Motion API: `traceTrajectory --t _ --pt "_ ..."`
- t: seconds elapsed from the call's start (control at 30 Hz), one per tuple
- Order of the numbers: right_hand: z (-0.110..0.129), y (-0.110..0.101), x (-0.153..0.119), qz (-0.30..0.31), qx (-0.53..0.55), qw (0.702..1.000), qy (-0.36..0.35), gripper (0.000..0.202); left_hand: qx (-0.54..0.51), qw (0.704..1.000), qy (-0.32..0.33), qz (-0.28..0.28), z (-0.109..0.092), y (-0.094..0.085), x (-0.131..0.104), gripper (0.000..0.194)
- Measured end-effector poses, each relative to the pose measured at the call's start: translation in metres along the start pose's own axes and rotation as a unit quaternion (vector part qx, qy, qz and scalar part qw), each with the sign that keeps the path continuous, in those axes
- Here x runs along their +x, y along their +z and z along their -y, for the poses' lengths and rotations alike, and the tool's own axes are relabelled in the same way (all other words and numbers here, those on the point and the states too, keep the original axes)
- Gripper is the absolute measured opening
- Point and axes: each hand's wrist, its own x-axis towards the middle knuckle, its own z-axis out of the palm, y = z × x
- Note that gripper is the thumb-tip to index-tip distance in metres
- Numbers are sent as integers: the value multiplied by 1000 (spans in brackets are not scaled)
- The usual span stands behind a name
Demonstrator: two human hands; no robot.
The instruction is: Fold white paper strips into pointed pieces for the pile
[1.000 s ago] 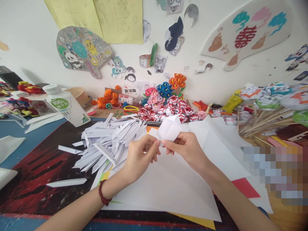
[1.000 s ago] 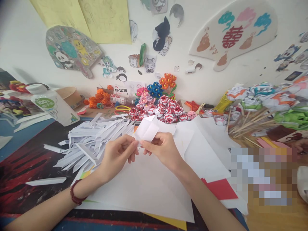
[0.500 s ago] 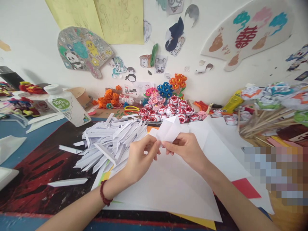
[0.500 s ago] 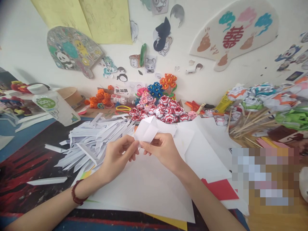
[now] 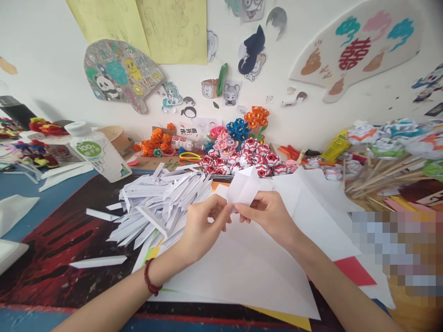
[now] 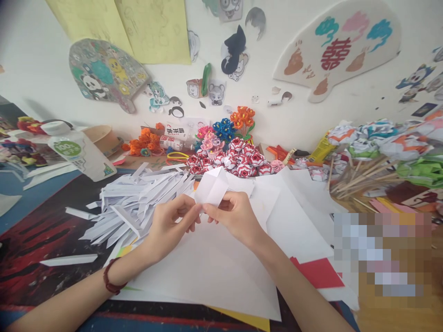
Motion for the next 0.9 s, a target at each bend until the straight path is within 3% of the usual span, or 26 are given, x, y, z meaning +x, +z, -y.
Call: traceTrajectory --t 0.27,0.6,0.77,0.9 --pt "1 -2 0 14 -20 1000 4 18 -6 1000 -14 -3 -2 -4 3 19" --pt "3 -3 -1 32 -31 999 18 19 -20 999 -30 8 2 -4 5 32" --pt "3 -3 0 23 -26 999 24 14 -44 998 -38 6 4 -7 8 22" --pt "7 -1 -3 25 -18 999 39 12 -36 998 -42 12 -2 -9 4 26"
